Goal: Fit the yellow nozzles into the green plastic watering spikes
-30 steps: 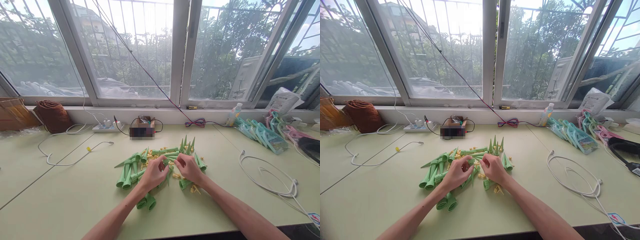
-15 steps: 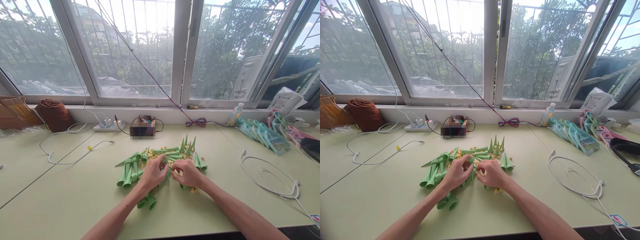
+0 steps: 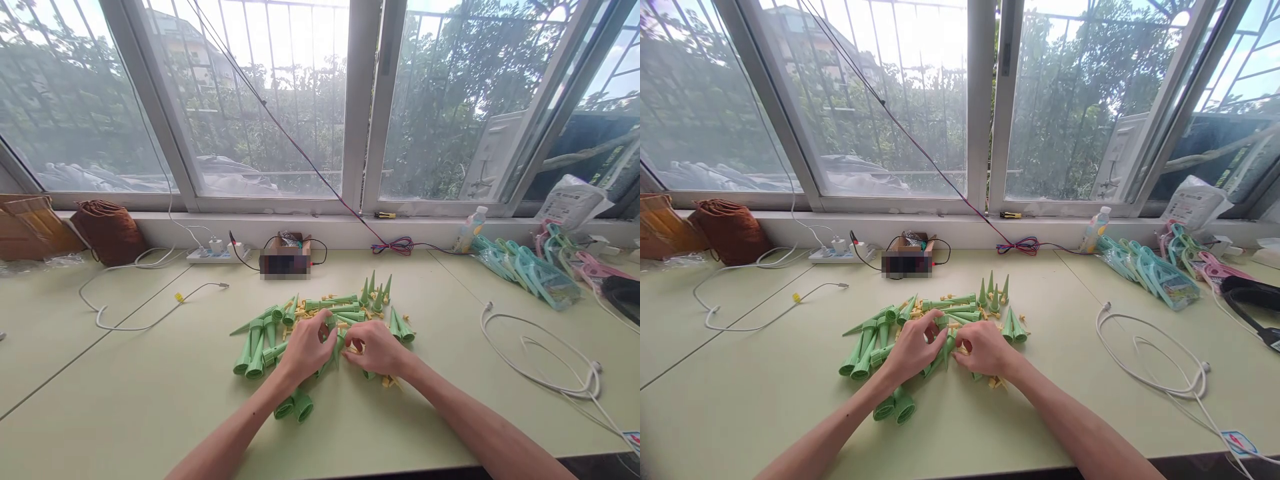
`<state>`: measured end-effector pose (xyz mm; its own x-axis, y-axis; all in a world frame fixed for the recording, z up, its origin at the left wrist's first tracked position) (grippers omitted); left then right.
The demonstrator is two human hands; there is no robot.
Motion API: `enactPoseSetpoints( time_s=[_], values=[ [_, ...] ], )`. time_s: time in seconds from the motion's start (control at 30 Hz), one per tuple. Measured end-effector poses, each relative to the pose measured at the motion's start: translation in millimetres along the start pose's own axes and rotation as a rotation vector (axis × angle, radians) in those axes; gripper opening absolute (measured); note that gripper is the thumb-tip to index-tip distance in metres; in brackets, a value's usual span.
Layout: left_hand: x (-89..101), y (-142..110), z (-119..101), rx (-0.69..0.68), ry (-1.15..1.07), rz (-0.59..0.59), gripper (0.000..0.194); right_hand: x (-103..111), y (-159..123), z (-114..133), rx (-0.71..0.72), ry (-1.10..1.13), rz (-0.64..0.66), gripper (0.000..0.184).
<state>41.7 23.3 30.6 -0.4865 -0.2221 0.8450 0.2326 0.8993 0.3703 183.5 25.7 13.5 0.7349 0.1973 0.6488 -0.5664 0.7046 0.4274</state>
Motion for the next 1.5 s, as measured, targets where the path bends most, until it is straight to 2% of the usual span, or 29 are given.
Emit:
enactPoseSetpoints(
  time_s=[0.47, 0.83, 1.5],
  values=[
    [-2.5, -0.1, 0.6, 0.01, 0.006, 0.034, 0.019, -0.9, 1.3, -2.7, -0.066, 0.007, 0.015, 0.011],
    [-2.8, -0.3, 0.5, 0.012, 0.007, 0.046, 0.021, -6.2, 1.4, -7.7, -0.134, 0.075, 0.1, 0.012],
    [-3.0, -0.1, 0.5, 0.017, -0.011, 0.029, 0.02, -5.5, -0.6, -10.9, -0.081, 0.099, -0.013, 0.013]
  ],
)
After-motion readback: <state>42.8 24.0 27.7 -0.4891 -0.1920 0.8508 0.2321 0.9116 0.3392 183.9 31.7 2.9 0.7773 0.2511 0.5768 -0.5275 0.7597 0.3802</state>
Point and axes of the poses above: each hand's wrist, its own y-axis towards the middle knuckle, its own x-axis out of the back of the hand, z = x × y, the point moved 6 cm from there along y, towards the middle knuckle, and after that the axes turned 15 degrees about y, right-handed, at the moved point
